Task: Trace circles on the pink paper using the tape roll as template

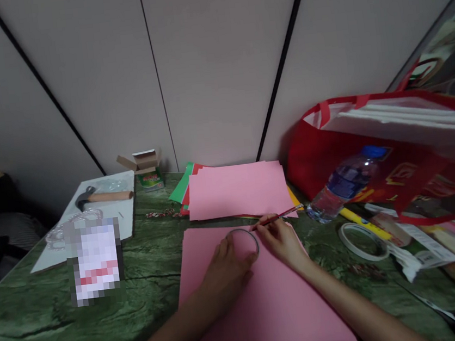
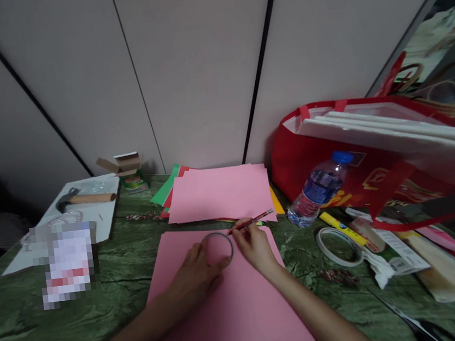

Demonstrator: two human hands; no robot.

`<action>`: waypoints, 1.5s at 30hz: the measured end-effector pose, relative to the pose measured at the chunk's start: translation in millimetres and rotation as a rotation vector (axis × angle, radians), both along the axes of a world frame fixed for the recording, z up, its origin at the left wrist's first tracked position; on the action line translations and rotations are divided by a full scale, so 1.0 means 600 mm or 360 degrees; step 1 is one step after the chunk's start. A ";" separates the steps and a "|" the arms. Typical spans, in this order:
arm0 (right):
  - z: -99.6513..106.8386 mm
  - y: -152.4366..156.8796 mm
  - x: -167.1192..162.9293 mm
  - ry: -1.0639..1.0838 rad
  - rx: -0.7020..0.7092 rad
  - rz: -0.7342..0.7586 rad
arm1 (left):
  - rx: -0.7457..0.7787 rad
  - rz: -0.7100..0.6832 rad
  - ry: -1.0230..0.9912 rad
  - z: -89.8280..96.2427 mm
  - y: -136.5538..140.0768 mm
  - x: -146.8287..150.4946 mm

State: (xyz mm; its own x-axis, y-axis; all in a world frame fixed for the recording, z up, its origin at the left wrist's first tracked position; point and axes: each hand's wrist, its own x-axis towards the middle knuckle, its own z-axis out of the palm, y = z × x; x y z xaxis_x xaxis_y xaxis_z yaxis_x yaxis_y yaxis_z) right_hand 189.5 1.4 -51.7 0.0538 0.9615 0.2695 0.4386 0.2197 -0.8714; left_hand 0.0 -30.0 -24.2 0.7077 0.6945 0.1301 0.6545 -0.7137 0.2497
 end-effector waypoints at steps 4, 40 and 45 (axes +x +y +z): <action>-0.001 -0.007 0.003 -0.0014 0.0004 0.0005 | -0.0004 -0.0009 0.0109 0.017 0.006 0.006; 0.008 -0.140 -0.006 0.0023 0.0024 0.0193 | 0.0188 -0.0332 0.0499 0.063 0.041 0.021; 0.016 -0.143 -0.015 -0.0022 -0.0029 0.0420 | 0.0178 -0.0272 0.0456 0.070 0.044 0.026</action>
State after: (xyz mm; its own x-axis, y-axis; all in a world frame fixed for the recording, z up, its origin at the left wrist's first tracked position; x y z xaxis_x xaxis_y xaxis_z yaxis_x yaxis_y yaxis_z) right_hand 180.5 -84.5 -42.3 -0.2032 0.9465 0.2507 0.3801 0.3122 -0.8707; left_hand 15.6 -3.5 18.1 0.8312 0.5555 -0.0220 0.5554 -0.8315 -0.0128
